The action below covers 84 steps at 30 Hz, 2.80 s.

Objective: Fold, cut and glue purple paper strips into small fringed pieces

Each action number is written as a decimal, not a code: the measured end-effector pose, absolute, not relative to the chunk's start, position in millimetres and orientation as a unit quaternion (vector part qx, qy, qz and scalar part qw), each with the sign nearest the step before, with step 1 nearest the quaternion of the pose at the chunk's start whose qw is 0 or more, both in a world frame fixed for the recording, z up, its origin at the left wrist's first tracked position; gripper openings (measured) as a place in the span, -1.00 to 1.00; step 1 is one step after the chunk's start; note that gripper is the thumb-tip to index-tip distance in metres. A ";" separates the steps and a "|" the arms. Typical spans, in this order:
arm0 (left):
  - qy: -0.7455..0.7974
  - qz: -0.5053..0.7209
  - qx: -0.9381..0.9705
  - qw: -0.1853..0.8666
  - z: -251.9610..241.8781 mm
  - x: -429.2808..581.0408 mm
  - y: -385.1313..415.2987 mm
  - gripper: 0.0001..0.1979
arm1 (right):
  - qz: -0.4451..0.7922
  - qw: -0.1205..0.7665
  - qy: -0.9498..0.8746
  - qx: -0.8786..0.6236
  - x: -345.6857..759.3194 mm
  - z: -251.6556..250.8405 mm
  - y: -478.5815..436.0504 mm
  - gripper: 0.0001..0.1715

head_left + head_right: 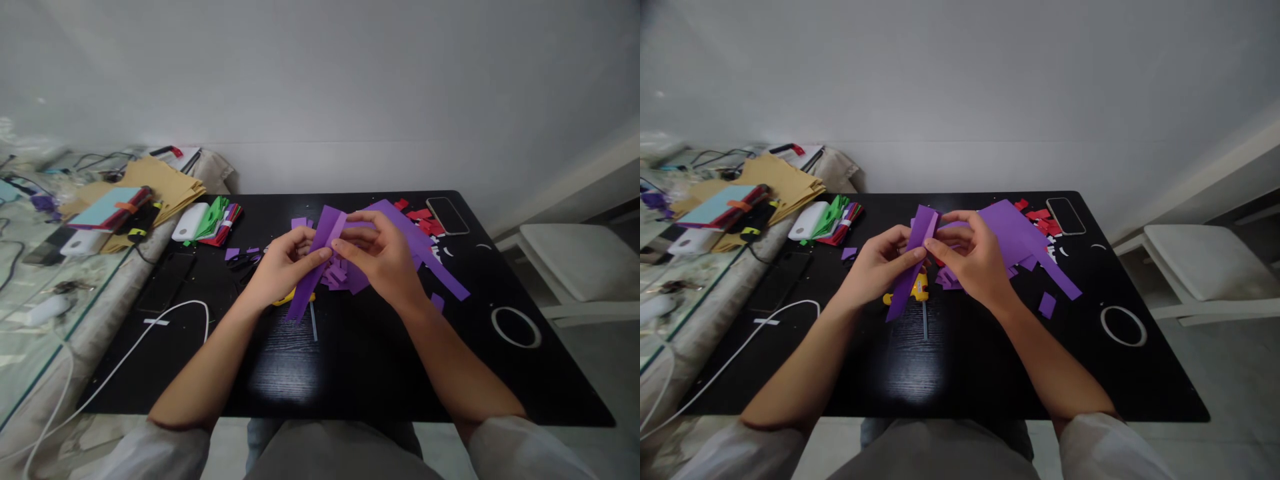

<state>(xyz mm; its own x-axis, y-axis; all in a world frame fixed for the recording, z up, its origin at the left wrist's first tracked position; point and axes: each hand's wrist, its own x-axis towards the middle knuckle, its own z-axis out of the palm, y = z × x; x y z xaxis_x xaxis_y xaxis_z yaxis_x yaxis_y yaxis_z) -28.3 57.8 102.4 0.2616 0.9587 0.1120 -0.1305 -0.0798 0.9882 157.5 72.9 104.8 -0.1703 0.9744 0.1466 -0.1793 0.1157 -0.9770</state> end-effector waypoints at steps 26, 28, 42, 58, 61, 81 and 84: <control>0.433 0.457 0.626 0.460 99.9 -28.5 55.0 -0.70 | 0.496 0.556 -0.551 -0.375 158.8 109.8 66.2 -0.77; 0.429 0.450 0.629 0.466 100.8 -29.7 54.5 -0.69 | 0.488 0.557 -0.556 -0.377 158.6 109.7 65.6 -0.79; 0.382 0.508 0.599 0.487 102.1 -26.9 49.6 -0.78 | 0.488 0.532 -0.592 -0.357 155.3 111.6 61.9 -0.78; 0.392 0.504 0.599 0.483 109.9 -32.4 45.4 -0.74 | 0.499 0.506 -0.612 -0.347 159.4 115.0 59.8 -0.77; 0.388 0.503 0.584 0.505 110.4 -33.3 43.6 -0.74 | 0.472 0.527 -0.629 -0.323 161.7 114.1 60.1 -0.70; 0.393 0.509 0.595 0.482 114.7 -32.9 40.0 -0.75 | 0.411 0.525 -0.678 -0.310 165.7 113.4 60.3 -0.85; 0.398 0.506 0.598 0.478 113.9 -33.5 40.1 -0.76 | 0.392 0.524 -0.692 -0.306 167.3 114.3 61.5 -0.88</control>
<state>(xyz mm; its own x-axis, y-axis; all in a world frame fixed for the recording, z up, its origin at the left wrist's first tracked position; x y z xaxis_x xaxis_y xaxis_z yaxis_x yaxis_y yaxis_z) -33.5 40.1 113.9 0.1720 0.9591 0.2250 -0.0082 -0.2270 0.9739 167.3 61.5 114.3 -0.2644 0.8335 0.4852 0.0118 0.5059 -0.8625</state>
